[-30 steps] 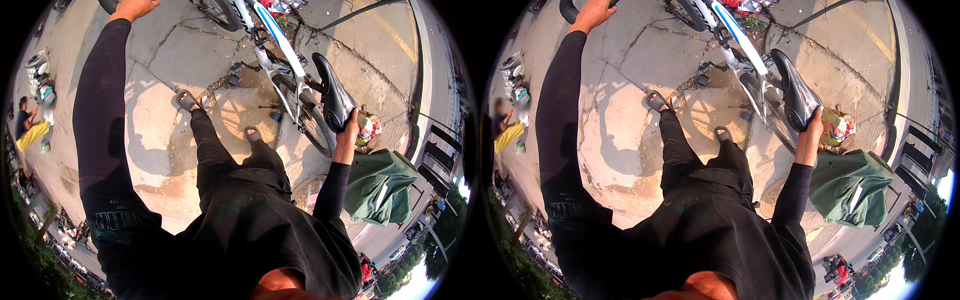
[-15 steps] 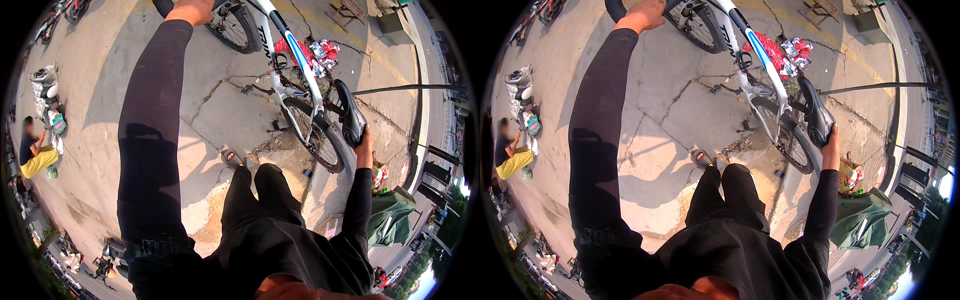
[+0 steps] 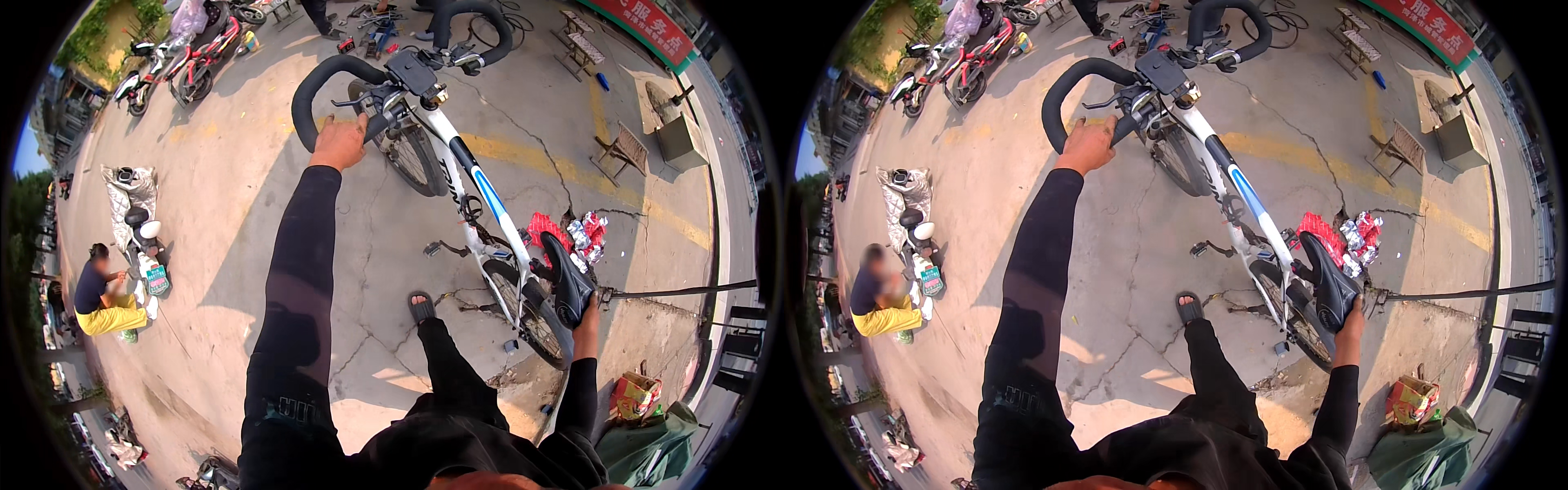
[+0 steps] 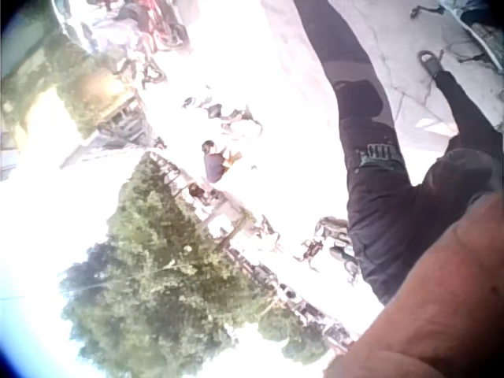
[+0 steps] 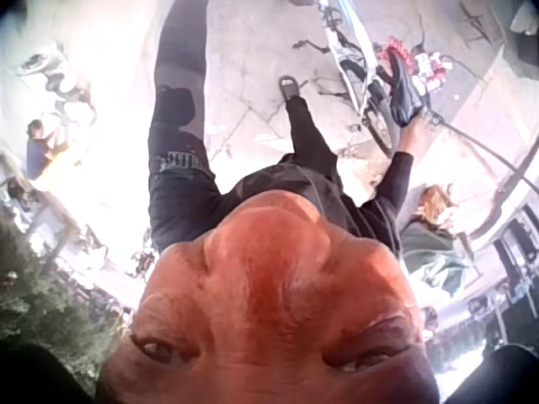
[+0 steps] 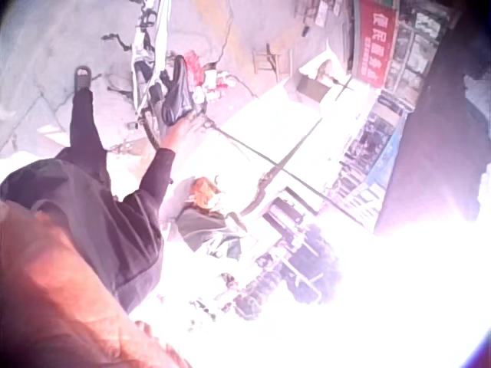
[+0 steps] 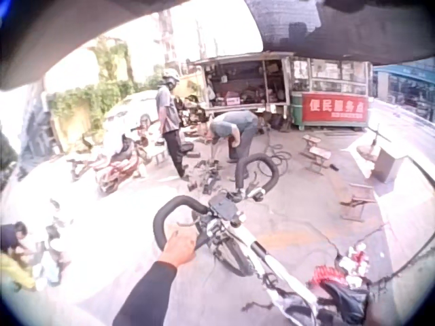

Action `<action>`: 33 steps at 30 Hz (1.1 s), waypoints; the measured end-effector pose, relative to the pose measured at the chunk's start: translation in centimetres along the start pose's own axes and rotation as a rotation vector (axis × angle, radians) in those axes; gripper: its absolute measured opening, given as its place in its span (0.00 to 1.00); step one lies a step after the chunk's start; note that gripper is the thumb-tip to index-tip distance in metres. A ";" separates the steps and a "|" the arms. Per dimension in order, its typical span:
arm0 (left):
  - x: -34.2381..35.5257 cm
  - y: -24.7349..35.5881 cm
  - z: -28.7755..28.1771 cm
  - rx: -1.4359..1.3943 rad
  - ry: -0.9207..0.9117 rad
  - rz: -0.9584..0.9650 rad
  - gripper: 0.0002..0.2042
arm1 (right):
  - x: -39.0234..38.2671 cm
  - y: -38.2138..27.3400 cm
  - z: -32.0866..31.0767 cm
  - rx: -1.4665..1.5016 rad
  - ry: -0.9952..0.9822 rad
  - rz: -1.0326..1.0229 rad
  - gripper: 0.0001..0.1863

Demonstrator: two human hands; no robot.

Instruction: The person secures wires on the front wheel assembly of an electric scooter using zip ties and pliers. They then install a metal cover plate over the wheel area, fastening it with a T-handle wrench. The person briefly tests the scooter's controls before moving to a bicycle and adjusting its seat.

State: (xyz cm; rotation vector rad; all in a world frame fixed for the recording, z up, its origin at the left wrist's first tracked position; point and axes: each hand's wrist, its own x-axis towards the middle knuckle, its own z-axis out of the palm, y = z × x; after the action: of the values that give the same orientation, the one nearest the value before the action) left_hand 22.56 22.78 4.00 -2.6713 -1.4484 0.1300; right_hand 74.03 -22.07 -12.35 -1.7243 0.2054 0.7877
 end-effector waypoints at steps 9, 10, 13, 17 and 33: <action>10.6 -22.3 1.2 0.036 -0.075 -0.080 0.29 | -7.2 -3.1 24.2 -0.156 0.157 0.114 0.43; 12.6 -24.9 1.5 0.034 -0.045 -0.064 0.28 | -7.3 -2.5 26.6 -0.108 0.142 0.030 0.42; 16.5 -31.3 2.4 0.007 -0.062 -0.049 0.27 | -7.2 -1.6 33.3 -0.242 0.263 -0.126 0.43; 23.0 -40.5 1.0 0.079 -0.142 -0.051 0.31 | -8.5 -4.8 45.4 -0.269 0.220 -0.214 0.47; 35.7 -68.5 8.2 0.245 0.015 0.186 0.34 | -18.6 -5.6 67.6 -0.455 0.399 -0.217 0.49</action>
State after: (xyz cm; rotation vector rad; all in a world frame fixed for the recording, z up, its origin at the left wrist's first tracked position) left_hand -15.92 90.27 3.67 -2.5911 -1.0974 0.2821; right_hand 36.17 36.54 -3.68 -2.2847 0.1084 0.3361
